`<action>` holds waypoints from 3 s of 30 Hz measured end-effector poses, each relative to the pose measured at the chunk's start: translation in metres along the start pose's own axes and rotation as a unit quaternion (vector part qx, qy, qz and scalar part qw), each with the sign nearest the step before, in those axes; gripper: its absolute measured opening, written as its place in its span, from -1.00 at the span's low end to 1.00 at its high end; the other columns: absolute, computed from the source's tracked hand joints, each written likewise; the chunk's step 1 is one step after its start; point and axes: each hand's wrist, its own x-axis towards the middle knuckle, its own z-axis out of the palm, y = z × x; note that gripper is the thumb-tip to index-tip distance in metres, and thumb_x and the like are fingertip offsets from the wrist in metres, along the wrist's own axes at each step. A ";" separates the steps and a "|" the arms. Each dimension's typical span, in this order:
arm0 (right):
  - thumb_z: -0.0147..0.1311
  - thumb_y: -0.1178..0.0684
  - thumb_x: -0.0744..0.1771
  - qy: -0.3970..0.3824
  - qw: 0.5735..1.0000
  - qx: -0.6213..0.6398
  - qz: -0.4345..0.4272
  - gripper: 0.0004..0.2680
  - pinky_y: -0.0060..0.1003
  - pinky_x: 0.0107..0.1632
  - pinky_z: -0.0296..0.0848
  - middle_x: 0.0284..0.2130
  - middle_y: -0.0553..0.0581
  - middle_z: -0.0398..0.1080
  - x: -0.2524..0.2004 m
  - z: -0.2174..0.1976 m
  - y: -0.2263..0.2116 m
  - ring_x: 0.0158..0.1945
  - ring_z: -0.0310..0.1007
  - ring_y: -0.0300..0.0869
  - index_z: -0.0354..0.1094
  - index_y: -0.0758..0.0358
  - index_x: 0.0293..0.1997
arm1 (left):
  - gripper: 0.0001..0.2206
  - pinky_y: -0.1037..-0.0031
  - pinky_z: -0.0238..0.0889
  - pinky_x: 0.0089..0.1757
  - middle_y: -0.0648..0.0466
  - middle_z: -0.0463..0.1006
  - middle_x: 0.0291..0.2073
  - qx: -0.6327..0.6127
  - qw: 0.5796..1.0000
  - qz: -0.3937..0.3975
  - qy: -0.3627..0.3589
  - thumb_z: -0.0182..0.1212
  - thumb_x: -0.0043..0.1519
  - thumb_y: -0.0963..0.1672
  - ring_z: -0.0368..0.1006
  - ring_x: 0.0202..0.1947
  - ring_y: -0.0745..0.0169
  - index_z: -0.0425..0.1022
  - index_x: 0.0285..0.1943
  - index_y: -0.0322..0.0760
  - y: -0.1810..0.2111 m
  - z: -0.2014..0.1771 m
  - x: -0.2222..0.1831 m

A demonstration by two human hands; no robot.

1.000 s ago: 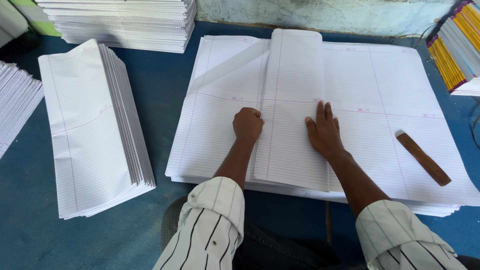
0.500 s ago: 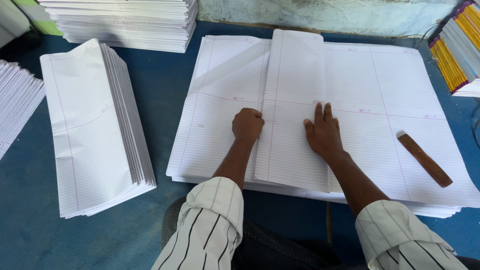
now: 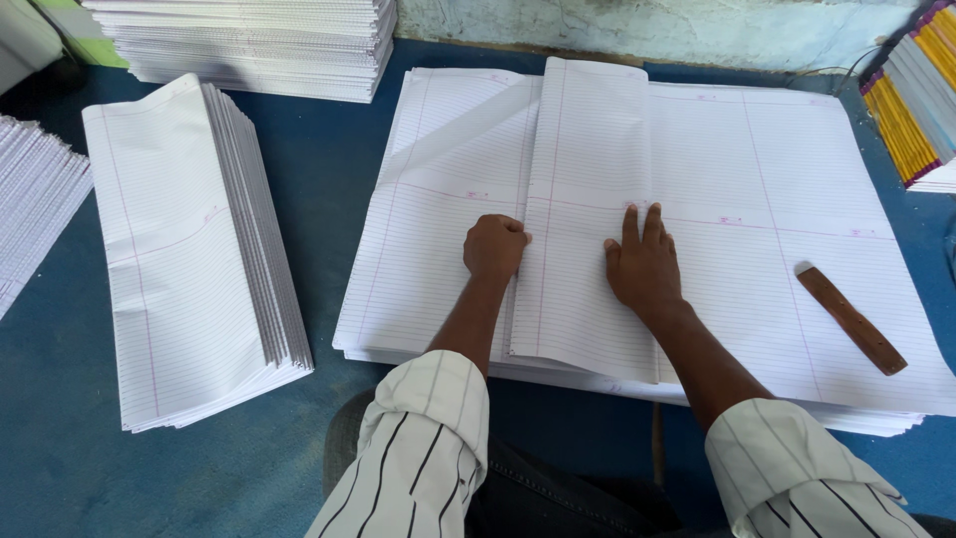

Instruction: The person folds large lined sheets of paper in half and presses the crease with a wooden block. They repeat this process for multiple sheets, stacking the folded papers to the side.

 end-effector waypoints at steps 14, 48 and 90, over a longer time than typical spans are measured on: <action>-0.05 -0.77 0.10 -0.101 0.990 -0.066 0.072 0.03 0.37 0.41 -0.17 0.48 0.55 -0.44 -0.008 -0.034 -0.033 0.53 -0.38 0.37 -0.33 0.18 0.57 | -0.92 0.33 0.48 -0.27 0.10 0.69 -0.31 0.044 0.997 0.007 0.061 0.34 0.13 -0.17 0.61 -0.28 0.19 0.62 -0.23 -0.18 -0.002 0.018 0.011; -0.05 0.10 0.39 -0.011 0.994 0.103 0.039 -0.74 0.03 0.35 0.26 0.22 0.30 0.34 -0.022 -0.087 0.092 0.33 0.26 0.08 0.37 0.18 0.23 | -0.28 -0.26 -0.01 0.26 0.01 0.41 0.23 0.429 0.869 0.148 -0.198 0.59 -0.15 0.10 0.47 0.13 -0.04 0.51 0.18 -0.19 0.078 0.009 -0.007; 0.01 0.08 0.38 -0.097 0.989 0.075 0.081 -0.66 -0.02 0.08 0.43 -0.08 0.24 0.50 0.009 -0.123 0.066 -0.03 0.51 0.01 0.30 0.03 0.35 | -0.08 -0.20 0.05 0.26 -0.06 0.24 0.41 0.506 0.826 0.125 -0.214 0.59 0.00 0.03 0.14 0.39 -0.23 0.07 0.55 0.41 0.104 0.027 -0.010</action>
